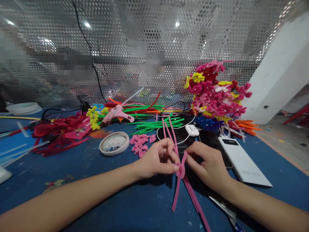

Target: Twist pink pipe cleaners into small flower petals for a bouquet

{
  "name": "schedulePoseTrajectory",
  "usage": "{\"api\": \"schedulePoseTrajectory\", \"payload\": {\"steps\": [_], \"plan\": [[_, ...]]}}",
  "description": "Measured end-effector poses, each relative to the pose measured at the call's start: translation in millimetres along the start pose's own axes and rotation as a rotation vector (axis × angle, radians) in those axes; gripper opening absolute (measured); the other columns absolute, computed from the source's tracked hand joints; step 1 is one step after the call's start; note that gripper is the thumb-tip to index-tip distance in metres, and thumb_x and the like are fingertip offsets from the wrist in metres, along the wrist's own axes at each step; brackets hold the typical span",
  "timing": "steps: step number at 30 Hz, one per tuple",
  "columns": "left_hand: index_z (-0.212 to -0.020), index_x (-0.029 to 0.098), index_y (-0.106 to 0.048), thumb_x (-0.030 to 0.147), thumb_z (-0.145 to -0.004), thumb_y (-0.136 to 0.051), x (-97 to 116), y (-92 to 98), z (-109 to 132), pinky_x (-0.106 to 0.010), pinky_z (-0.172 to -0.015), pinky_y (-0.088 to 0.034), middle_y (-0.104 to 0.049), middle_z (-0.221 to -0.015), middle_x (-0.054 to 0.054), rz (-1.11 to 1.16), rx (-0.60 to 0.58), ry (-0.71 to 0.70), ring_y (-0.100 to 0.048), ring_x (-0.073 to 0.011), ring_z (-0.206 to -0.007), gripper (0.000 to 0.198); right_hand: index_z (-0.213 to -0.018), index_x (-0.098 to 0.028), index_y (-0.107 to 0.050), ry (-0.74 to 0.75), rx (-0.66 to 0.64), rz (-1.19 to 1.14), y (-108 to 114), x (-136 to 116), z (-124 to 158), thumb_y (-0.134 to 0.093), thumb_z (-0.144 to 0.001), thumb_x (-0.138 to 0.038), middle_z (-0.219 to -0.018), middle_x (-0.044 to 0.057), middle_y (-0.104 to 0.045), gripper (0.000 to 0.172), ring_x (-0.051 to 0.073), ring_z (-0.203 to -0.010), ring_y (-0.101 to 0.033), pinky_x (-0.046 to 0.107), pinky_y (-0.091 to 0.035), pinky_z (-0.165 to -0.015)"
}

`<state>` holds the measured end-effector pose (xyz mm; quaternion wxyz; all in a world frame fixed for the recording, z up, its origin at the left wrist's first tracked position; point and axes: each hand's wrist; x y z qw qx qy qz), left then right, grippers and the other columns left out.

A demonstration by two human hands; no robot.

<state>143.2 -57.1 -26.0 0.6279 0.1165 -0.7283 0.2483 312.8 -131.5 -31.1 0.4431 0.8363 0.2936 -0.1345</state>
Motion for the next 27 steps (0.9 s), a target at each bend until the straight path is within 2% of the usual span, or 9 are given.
{"api": "schedulePoseTrajectory", "payload": {"steps": [7,13,20,23,25,27], "plan": [[-0.074,0.02,-0.031,0.022,-0.066,-0.072,1.4,-3.3,3.4,-0.013,-0.04,-0.028,-0.064,-0.067,0.0,-0.095,-0.03,0.011,-0.044,-0.002,-0.041,0.042,-0.066,-0.018,-0.056,-0.065,0.006,0.002,-1.1,2.7,-1.4,-0.05,-0.083,-0.025,-0.061,-0.001,-0.056,0.019,0.011,-0.055,-0.051,0.023,-0.038,-0.055],[-0.071,0.021,-0.028,0.019,-0.068,-0.068,0.1,-7.5,7.9,-0.015,-0.038,-0.021,-0.065,-0.073,-0.003,-0.163,-0.073,0.018,-0.027,0.0008,-0.039,0.04,-0.067,-0.019,-0.057,-0.095,0.031,0.012,-0.8,3.3,-1.9,-0.051,-0.08,-0.024,-0.062,-0.001,-0.058,0.015,0.012,-0.055,-0.053,0.024,-0.038,-0.055],[-0.071,0.021,-0.027,0.012,-0.068,-0.064,1.3,-7.5,7.0,-0.015,-0.039,-0.02,-0.065,-0.073,-0.002,-0.191,-0.078,0.021,-0.025,0.0001,-0.04,0.039,-0.066,-0.02,-0.057,-0.153,0.022,0.007,-0.8,4.6,-3.1,-0.051,-0.079,-0.025,-0.06,-0.001,-0.058,0.015,0.013,-0.055,-0.052,0.025,-0.037,-0.054],[-0.069,0.021,-0.027,0.012,-0.069,-0.064,0.9,-6.3,5.5,-0.015,-0.041,-0.023,-0.063,-0.071,-0.001,-0.237,0.015,-0.029,-0.029,-0.0004,-0.041,0.038,-0.071,-0.02,-0.055,-0.255,0.05,-0.092,-2.0,7.2,-5.2,-0.052,-0.08,-0.028,-0.064,-0.001,-0.058,0.012,0.013,-0.057,-0.052,0.024,-0.038,-0.055],[-0.067,0.02,-0.029,0.012,-0.07,-0.064,0.4,-5.6,5.6,-0.017,-0.044,-0.029,-0.063,-0.071,-0.001,-0.323,0.155,-0.119,-0.035,-0.0019,-0.044,0.036,-0.079,-0.02,-0.052,-0.32,0.102,-0.191,-3.1,6.6,-5.4,-0.055,-0.079,-0.029,-0.065,-0.002,-0.056,0.009,0.012,-0.056,-0.051,0.024,-0.038,-0.054],[-0.066,0.019,-0.032,0.013,-0.072,-0.064,0.2,-5.2,6.8,-0.019,-0.049,-0.035,-0.063,-0.072,-0.001,-0.453,0.313,-0.221,-0.041,-0.0041,-0.048,0.034,-0.077,-0.02,-0.048,-0.36,0.103,-0.293,-4.3,2.8,-4.0,-0.057,-0.078,-0.03,-0.061,-0.004,-0.051,0.014,0.011,-0.053,-0.047,0.022,-0.036,-0.051]]}}
Point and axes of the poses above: each hand's wrist, its own z-axis away from the middle knuckle, its own y-axis out of the back of the hand, x = y × z
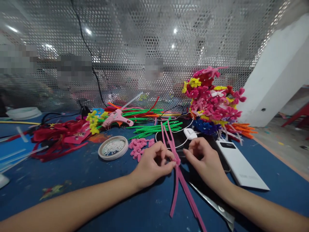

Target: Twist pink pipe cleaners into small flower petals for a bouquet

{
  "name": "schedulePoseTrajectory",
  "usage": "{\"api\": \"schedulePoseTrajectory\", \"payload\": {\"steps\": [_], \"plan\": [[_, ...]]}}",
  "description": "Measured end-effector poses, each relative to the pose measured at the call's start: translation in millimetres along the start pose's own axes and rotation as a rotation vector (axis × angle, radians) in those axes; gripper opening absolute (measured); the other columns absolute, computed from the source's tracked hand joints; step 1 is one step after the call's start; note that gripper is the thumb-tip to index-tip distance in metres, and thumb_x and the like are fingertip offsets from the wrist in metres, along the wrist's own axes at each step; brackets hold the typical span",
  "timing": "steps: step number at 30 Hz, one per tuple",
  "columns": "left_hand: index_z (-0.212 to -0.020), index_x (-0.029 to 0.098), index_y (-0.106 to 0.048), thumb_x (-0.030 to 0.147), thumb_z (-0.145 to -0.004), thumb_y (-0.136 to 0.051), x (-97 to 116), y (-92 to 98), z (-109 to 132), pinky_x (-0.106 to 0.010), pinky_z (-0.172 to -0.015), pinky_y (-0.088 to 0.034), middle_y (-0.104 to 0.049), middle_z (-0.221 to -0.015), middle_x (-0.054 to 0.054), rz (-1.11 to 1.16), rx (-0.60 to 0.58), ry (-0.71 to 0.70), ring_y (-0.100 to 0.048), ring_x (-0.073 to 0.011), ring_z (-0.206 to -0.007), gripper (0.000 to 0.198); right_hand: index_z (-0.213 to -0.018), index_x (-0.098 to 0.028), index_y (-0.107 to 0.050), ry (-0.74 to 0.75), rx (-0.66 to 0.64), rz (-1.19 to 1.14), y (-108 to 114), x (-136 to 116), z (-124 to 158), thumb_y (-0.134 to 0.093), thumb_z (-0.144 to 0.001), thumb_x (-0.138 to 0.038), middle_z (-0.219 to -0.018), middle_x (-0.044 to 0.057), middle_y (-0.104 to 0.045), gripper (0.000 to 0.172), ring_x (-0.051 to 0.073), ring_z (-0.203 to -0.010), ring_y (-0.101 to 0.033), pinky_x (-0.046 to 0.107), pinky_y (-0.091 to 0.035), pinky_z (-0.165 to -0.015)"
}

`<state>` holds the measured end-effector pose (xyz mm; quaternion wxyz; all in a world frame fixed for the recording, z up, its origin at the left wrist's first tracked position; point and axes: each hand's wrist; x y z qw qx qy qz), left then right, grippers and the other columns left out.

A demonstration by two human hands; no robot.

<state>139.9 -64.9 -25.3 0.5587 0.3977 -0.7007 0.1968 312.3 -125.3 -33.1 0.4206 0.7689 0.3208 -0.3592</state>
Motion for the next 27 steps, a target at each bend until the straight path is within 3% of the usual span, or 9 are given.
{"api": "schedulePoseTrajectory", "payload": {"steps": [3,7,13,20,27], "plan": [[-0.066,0.019,-0.037,0.016,-0.073,-0.065,0,1.0,2,-0.02,-0.052,-0.037,-0.064,-0.072,-0.001,-0.194,0.162,-0.105,-0.045,-0.0069,-0.052,0.029,-0.064,-0.018,-0.048,-0.082,-0.207,-0.139,-4,-6,7,-0.053,-0.082,-0.038,-0.054,-0.005,-0.044,0.027,0.009,-0.048,-0.039,0.021,-0.03,-0.045],[-0.066,0.019,-0.043,0.014,-0.073,-0.064,0,1.4,5,-0.021,-0.053,-0.039,-0.065,-0.07,0.0,-0.377,0.207,-0.234,-0.051,-0.0097,-0.057,0.022,-0.066,-0.015,-0.055,-0.219,-0.463,-0.372,-9,-13,11,-0.054,-0.081,-0.047,-0.053,-0.004,-0.049,0.034,0.006,-0.043,-0.037,0.02,-0.028,-0.042],[-0.064,0.018,-0.043,0.007,-0.07,-0.063,-3,-0.3,7,-0.019,-0.055,-0.041,-0.066,-0.068,0.003,-0.406,0.197,-0.34,-0.056,-0.0086,-0.059,0.023,-0.071,-0.013,-0.062,-0.363,-0.472,-0.504,-10,-14,6,-0.065,-0.071,-0.048,-0.058,0.001,-0.061,0.035,0.006,-0.043,-0.041,0.019,-0.031,-0.042],[-0.068,0.018,-0.044,0.013,-0.071,-0.063,8,-6.4,6,-0.016,-0.049,-0.039,-0.061,-0.066,0.004,-0.18,0.154,-0.088,-0.052,-0.006,-0.054,0.02,-0.069,-0.014,-0.063,-0.312,-0.389,-0.431,-11,-10,7,-0.064,-0.07,-0.034,-0.053,-0.003,-0.054,0.02,0.007,-0.047,-0.042,0.019,-0.032,-0.046],[-0.072,0.02,-0.035,0.014,-0.063,-0.066,0,-5.0,-7,-0.015,-0.041,-0.034,-0.052,-0.059,0.009,0.289,0.011,0.26,-0.041,-0.0036,-0.042,0.033,-0.064,-0.016,-0.06,0.036,-0.294,-0.072,-8,-13,14,-0.053,-0.074,-0.016,-0.054,-0.004,-0.049,0.012,0.008,-0.05,-0.042,0.02,-0.032,-0.048]]}}
Point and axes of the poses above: each hand's wrist, its own z-axis away from the middle knuckle, its own y-axis out of the back of the hand, x = y × z
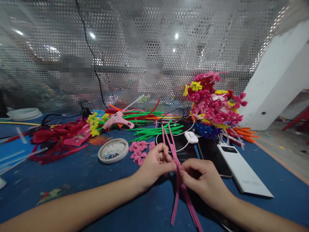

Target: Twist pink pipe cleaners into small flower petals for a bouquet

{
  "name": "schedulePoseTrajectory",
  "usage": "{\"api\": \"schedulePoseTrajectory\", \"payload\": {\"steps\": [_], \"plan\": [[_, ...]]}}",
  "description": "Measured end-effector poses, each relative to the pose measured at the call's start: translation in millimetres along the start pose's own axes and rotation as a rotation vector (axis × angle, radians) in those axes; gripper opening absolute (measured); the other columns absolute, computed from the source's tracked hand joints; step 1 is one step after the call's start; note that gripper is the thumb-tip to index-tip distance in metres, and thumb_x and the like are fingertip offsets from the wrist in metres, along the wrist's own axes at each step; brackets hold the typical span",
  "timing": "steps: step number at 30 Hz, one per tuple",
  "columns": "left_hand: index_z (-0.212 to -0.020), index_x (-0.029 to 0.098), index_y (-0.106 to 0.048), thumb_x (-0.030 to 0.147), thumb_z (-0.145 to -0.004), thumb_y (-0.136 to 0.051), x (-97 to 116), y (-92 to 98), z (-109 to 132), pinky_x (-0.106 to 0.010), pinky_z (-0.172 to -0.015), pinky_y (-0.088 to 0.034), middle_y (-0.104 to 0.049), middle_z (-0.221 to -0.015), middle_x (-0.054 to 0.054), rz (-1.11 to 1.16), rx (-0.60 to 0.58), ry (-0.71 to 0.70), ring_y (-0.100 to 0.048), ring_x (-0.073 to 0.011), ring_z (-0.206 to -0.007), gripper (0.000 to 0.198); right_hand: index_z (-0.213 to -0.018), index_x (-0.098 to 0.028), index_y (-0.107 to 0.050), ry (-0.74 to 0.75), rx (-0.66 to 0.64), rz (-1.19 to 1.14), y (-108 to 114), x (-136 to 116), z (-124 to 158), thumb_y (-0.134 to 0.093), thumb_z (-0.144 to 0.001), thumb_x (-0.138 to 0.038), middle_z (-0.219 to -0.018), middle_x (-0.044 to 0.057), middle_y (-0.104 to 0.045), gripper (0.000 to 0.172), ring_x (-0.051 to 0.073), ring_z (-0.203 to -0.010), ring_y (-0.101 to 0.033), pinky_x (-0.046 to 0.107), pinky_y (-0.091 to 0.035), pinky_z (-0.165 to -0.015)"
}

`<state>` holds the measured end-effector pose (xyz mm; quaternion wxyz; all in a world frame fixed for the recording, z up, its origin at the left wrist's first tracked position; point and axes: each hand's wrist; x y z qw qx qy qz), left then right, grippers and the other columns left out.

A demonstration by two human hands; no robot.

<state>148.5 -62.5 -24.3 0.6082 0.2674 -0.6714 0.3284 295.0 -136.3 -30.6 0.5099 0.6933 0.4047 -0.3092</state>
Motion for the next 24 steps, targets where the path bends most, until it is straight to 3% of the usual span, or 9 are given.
{"api": "schedulePoseTrajectory", "payload": {"steps": [2,6,10,13,19,24], "plan": [[-0.072,0.02,-0.036,0.013,-0.064,-0.064,-1,0.8,0,-0.016,-0.044,-0.035,-0.051,-0.06,0.008,-0.011,-0.023,0.002,-0.041,-0.0039,-0.044,0.03,-0.064,-0.016,-0.06,0.048,0.003,0.051,1,0,0,-0.052,-0.074,-0.015,-0.055,-0.004,-0.05,0.013,0.009,-0.051,-0.043,0.019,-0.032,-0.049],[-0.079,0.018,-0.044,0.011,-0.07,-0.06,1,-1.6,8,-0.018,-0.054,-0.038,-0.053,-0.074,0.004,-0.25,-0.029,-0.139,-0.05,-0.0079,-0.064,0.02,-0.066,-0.016,-0.058,0.008,-0.013,0.069,2,1,-2,-0.05,-0.076,-0.015,-0.056,-0.004,-0.05,0.013,0.009,-0.052,-0.043,0.018,-0.032,-0.048],[-0.083,0.019,-0.045,0.02,-0.073,-0.065,2,-2.7,12,-0.02,-0.055,-0.038,-0.054,-0.078,0.003,-0.404,-0.029,-0.172,-0.051,-0.0097,-0.067,0.022,-0.063,-0.017,-0.053,-0.001,-0.026,0.104,2,2,-3,-0.05,-0.075,-0.015,-0.054,-0.005,-0.049,0.013,0.008,-0.05,-0.043,0.018,-0.031,-0.047],[-0.082,0.019,-0.043,0.026,-0.076,-0.064,0,-1.7,11,-0.021,-0.057,-0.038,-0.053,-0.076,0.004,-0.416,0.0,-0.145,-0.051,-0.0098,-0.067,0.022,-0.06,-0.018,-0.049,0.032,-0.032,0.164,1,3,-1,-0.05,-0.075,-0.015,-0.052,-0.005,-0.048,0.015,0.008,-0.049,-0.043,0.018,-0.03,-0.047],[-0.083,0.02,-0.042,0.016,-0.079,-0.057,0,-2.6,13,-0.021,-0.062,-0.041,-0.051,-0.073,0.006,-0.421,-0.039,-0.148,-0.049,-0.0082,-0.066,0.016,-0.059,-0.019,-0.046,0.045,-0.07,0.267,1,7,2,-0.051,-0.075,-0.018,-0.051,-0.005,-0.047,0.017,0.008,-0.048,-0.042,0.019,-0.028,-0.047],[-0.083,0.02,-0.041,0.013,-0.078,-0.057,-2,-3.3,13,-0.02,-0.059,-0.04,-0.051,-0.072,0.006,-0.333,-0.065,-0.095,-0.049,-0.0074,-0.064,0.018,-0.057,-0.018,-0.042,0.165,-0.081,0.412,3,8,3,-0.05,-0.076,-0.019,-0.051,-0.005,-0.044,0.02,0.008,-0.047,-0.037,0.02,-0.024,-0.048]]}}
Point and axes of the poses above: each hand's wrist, its own z-axis away from the middle knuckle, its own y-axis out of the back of the hand, x = y × z
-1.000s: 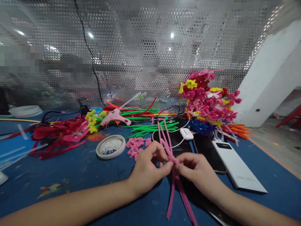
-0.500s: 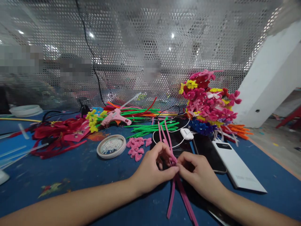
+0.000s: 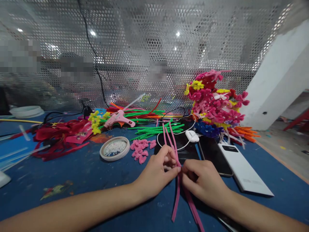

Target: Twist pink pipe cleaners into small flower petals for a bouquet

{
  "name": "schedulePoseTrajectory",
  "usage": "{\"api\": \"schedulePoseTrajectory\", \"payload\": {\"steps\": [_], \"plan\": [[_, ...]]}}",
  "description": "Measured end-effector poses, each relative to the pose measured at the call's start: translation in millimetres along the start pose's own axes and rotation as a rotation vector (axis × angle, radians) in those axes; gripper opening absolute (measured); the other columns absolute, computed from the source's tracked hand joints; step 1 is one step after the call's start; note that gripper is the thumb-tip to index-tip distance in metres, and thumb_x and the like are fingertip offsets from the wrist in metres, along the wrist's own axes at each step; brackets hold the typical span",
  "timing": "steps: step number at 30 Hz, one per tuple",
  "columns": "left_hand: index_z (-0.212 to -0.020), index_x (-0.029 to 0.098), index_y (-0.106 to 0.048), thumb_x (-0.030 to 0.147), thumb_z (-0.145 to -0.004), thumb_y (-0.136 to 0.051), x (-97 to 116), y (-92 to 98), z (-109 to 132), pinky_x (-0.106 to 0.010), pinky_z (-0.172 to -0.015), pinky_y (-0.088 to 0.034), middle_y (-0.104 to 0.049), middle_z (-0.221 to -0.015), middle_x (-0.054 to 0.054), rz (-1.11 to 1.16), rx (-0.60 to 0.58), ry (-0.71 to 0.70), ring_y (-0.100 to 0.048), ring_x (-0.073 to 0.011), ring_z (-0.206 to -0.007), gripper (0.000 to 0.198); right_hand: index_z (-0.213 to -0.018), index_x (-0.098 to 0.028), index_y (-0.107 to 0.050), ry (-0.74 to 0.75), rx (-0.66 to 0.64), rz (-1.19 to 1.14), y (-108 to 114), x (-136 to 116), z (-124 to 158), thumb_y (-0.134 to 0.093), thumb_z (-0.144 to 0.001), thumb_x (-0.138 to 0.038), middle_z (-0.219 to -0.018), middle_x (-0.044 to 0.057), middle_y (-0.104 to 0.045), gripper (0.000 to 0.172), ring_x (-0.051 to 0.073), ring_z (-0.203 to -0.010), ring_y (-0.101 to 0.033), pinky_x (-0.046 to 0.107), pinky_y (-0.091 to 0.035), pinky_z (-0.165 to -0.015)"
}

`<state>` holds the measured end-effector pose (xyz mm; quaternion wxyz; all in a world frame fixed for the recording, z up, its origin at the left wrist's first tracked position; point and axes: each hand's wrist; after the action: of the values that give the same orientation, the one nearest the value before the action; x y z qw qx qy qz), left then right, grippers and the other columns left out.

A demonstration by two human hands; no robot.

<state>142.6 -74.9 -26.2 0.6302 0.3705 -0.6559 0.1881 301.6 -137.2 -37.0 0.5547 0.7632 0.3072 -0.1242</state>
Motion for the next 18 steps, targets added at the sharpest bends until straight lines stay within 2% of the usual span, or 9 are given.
{"api": "schedulePoseTrajectory", "payload": {"steps": [6,11,18], "plan": [[-0.081,0.02,-0.037,0.015,-0.07,-0.066,-6,0.8,-8,-0.021,-0.059,-0.042,-0.056,-0.07,0.006,0.255,-0.003,0.108,-0.054,-0.0076,-0.061,0.031,-0.057,-0.018,-0.042,0.066,0.006,0.062,2,-1,0,-0.048,-0.076,-0.017,-0.051,-0.005,-0.043,0.019,0.007,-0.046,-0.036,0.021,-0.022,-0.048],[-0.079,0.021,-0.031,0.018,-0.065,-0.071,-10,0.9,-11,-0.021,-0.055,-0.042,-0.059,-0.062,0.007,0.339,-0.01,0.16,-0.054,-0.0082,-0.053,0.043,-0.058,-0.018,-0.044,0.097,0.002,0.105,2,0,-1,-0.048,-0.075,-0.015,-0.05,-0.005,-0.043,0.017,0.007,-0.045,-0.037,0.022,-0.02,-0.048],[-0.076,0.021,-0.026,0.02,-0.064,-0.071,-9,-0.6,-11,-0.019,-0.055,-0.035,-0.054,-0.062,0.008,0.347,-0.042,0.135,-0.048,-0.0058,-0.054,0.046,-0.059,-0.018,-0.05,0.335,0.078,0.368,-1,-1,2,-0.043,-0.076,-0.011,-0.051,-0.002,-0.05,0.019,0.01,-0.046,-0.039,0.03,-0.016,-0.05]]}}
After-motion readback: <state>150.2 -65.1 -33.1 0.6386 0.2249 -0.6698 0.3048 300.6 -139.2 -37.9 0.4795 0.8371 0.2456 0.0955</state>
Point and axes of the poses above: each hand's wrist, its own z-axis away from the middle knuckle, its own y-axis out of the back of the hand, x = y × z
